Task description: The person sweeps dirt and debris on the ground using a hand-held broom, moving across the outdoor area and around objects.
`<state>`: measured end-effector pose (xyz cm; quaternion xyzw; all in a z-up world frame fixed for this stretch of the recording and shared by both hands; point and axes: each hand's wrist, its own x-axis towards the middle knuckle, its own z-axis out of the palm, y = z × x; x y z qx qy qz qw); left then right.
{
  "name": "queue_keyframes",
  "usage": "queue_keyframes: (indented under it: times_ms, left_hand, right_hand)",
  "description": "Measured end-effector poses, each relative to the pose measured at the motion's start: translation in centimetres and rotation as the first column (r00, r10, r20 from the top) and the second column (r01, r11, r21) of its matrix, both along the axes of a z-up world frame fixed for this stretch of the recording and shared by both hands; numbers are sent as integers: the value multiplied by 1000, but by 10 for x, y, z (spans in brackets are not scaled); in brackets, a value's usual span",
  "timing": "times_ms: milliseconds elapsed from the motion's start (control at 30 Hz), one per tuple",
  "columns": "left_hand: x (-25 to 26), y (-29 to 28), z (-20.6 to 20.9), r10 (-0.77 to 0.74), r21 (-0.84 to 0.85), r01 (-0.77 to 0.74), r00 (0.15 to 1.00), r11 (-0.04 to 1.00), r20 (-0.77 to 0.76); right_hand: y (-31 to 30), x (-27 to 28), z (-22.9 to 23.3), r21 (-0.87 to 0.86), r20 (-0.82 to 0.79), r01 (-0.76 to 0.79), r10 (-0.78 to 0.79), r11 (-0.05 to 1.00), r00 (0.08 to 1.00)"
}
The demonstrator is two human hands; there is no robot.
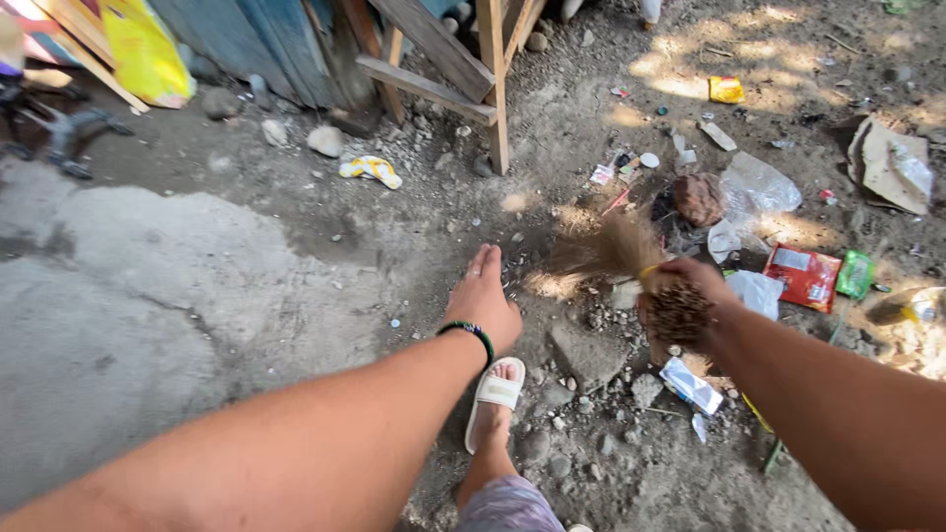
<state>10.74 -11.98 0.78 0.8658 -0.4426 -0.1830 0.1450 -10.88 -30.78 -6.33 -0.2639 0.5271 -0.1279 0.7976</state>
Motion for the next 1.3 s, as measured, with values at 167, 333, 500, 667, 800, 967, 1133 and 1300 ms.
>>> queue_keyframes:
  times_ms: [167, 333, 500, 667, 800, 967, 1133, 1300]
  left_hand:
    - [30, -58, -14, -59, 46, 59, 998, 997, 4]
    - [63, -114, -8, -128, 105, 131, 991, 986, -33]
    - [107, -160, 5, -241, 29, 242, 970, 970, -20]
    - [109, -179, 20, -265, 181, 269, 963, 946, -50]
    - [95, -184, 23, -233, 253, 283, 949, 925, -211]
    - [70, -225, 20, -407, 242, 445, 893, 862, -194]
    - [39, -259, 27, -435, 225, 484, 869, 845, -236]
    - [27, -260, 17, -513, 256, 546, 838, 798, -186]
  right_hand:
    - [23, 27, 47, 2, -237, 37, -36, 999, 971]
    - [63, 92, 49, 297, 143, -32, -12, 954, 990]
    - [-77, 106, -10, 447, 152, 447, -558, 775, 816]
    - [-154, 43, 20, -59, 223, 352, -331, 934, 917]
    - [-116, 53, 36, -131, -168, 403, -421, 906, 892]
    - [-35, 31, 39, 237, 126, 336, -372, 911, 920]
    - [-71, -39, 34, 172, -31, 505, -507, 846, 861]
    - [-78, -47, 80, -62, -106, 548, -552, 834, 827]
